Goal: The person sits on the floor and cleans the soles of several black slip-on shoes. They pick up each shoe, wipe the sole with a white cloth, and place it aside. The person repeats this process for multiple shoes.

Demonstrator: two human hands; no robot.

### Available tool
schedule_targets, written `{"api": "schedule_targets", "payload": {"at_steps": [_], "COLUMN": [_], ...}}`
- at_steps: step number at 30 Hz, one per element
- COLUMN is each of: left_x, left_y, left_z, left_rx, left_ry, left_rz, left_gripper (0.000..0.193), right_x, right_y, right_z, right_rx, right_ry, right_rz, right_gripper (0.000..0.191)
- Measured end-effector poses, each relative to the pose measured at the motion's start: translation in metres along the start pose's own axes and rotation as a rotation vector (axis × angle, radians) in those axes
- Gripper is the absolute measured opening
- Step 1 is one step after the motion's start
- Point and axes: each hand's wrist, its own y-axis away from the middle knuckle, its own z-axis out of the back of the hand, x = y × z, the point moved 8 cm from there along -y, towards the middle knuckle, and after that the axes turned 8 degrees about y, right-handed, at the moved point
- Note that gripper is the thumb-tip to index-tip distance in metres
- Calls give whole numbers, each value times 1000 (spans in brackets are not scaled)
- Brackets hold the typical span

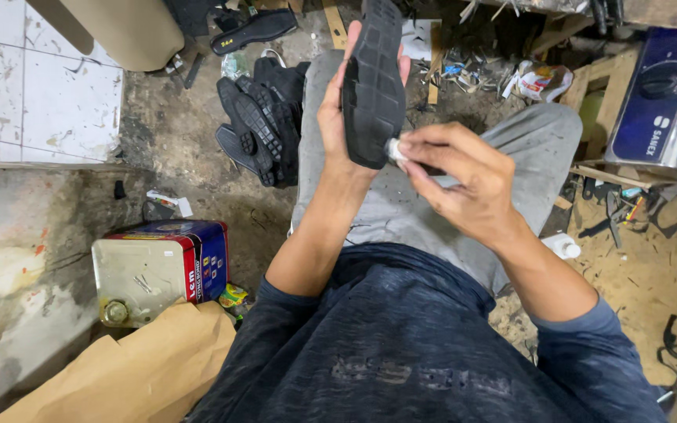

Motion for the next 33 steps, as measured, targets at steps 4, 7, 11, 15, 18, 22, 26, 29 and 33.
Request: {"api": "schedule_targets", "payload": {"at_steps": [4,7,11,15,18,22,26,29,33], "left_x": [6,8,13,18,24,21,28,31,42], "left_y": [3,6,8,12,18,22,26,32,45], "left_z": [-9,-15,-25,-28,-46,-36,-58,-47,-60], "left_rx": [42,27,3,-67,107,-110,-2,-308,-298], "left_ry": [52,44,28,64,69,84,97,144,351], "left_rz": [62,93,146,226,309,284,391,407,558], "left_gripper": [46,49,51,55,47,59,50,55,62], "right_x": [-1,-10,-15,-11,-23,-23,-58,-131,-200], "right_y": [-1,-5,-3,-4,-9,-5,-4,7,20], "right_z": [-1,4,8,8,17,16,24,45,33], "right_rx": [12,-25,-54,-26,-75,-47,-142,-404,-575], "right_ry": [-77,-15,8,-66,9,-27,79,-465,-962], "right_rz": [55,22,-28,69,5,28,-18,-297,-473], "right_gripper": [19,19,21,21,20,19,12,17,23]}}
